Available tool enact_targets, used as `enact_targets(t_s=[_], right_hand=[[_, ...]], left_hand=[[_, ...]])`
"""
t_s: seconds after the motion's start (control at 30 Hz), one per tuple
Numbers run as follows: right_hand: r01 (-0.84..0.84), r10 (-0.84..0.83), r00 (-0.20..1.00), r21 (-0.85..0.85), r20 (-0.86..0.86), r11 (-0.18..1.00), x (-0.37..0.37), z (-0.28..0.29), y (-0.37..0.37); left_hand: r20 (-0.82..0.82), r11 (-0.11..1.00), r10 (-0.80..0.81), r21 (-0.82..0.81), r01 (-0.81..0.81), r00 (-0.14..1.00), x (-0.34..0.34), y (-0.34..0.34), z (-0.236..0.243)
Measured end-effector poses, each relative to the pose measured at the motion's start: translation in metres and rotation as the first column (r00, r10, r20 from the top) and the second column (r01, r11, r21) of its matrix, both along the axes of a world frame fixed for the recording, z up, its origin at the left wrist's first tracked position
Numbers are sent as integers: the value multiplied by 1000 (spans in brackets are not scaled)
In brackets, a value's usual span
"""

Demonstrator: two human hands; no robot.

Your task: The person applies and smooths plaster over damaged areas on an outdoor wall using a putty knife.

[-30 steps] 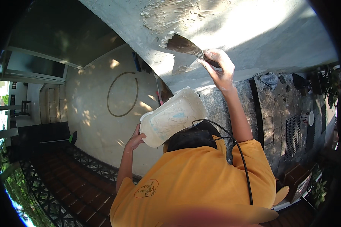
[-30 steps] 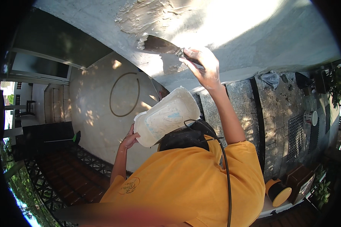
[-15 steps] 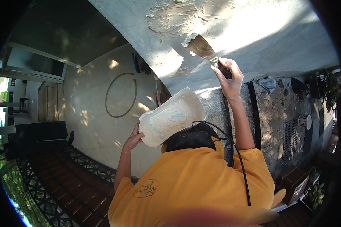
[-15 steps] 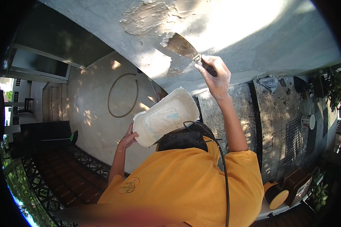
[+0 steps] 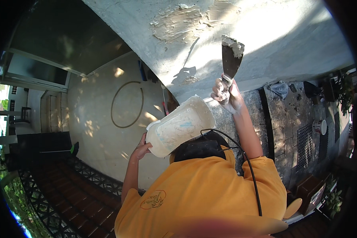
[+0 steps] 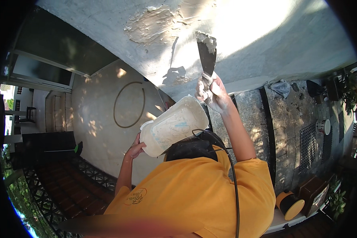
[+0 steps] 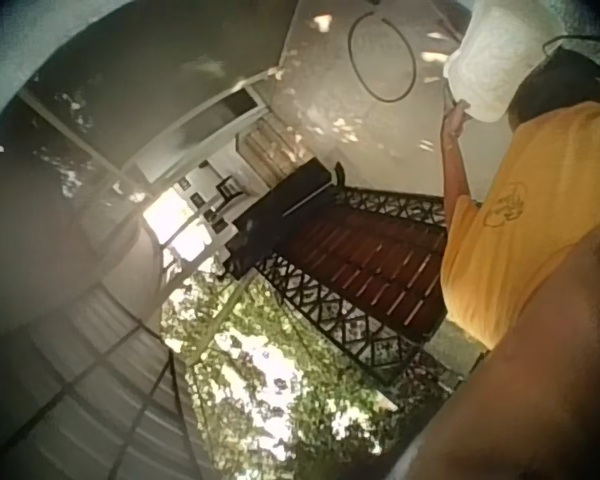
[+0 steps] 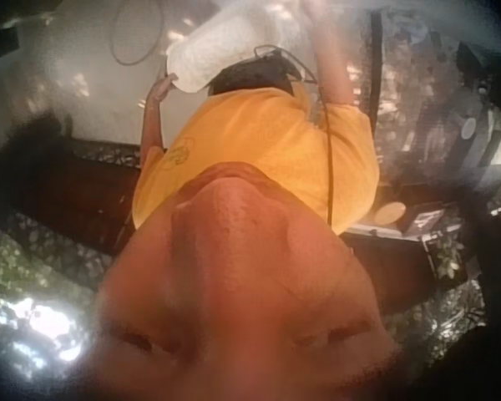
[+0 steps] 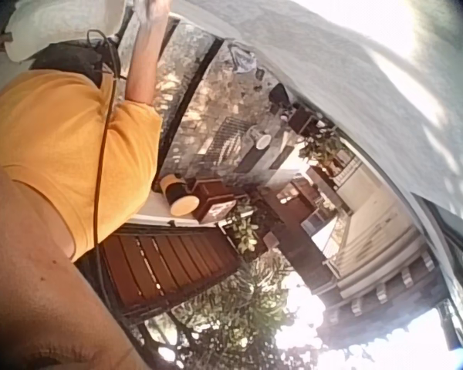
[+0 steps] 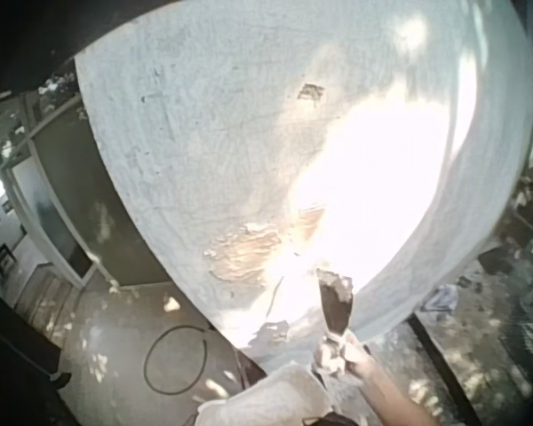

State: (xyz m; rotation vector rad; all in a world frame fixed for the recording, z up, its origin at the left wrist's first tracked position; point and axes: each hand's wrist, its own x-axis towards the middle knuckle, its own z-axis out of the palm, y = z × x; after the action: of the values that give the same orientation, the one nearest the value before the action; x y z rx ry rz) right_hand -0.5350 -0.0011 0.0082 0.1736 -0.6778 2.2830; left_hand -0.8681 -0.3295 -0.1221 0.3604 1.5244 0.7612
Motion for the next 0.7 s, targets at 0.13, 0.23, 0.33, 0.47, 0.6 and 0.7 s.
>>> enact_targets(t_s=[0.13, 0.23, 0.33, 0.47, 0.6, 0.7], right_hand=[[-109, 106, 992, -47, -65, 993, -5, -1, -11], [-39, 40, 999, 40, -14, 998, -9, -7, -11], [61, -86, 976, 129, 202, 990, -13, 0, -11], [53, -77, 963, 96, 260, 994, -17, -2, -4], [100, -129, 935, 102, 329, 990, -17, -19, 12], [117, -153, 940, 132, 304, 984, -18, -18, 21]], left_hand=[[-7, 1000, 5, -1, -5, 1000, 2, 2, 3], [-6, 1000, -1, -1, 1, 1000, 2, 3, 5], [2, 1000, 20, -6, -20, 1000, 2, 0, 5], [6, 1000, 16, -6, -16, 1000, 1, 0, 3], [18, 1000, 3, 14, -3, 1000, 1, 0, 3], [37, 1000, 22, 20, -22, 999, 0, -1, 2]])
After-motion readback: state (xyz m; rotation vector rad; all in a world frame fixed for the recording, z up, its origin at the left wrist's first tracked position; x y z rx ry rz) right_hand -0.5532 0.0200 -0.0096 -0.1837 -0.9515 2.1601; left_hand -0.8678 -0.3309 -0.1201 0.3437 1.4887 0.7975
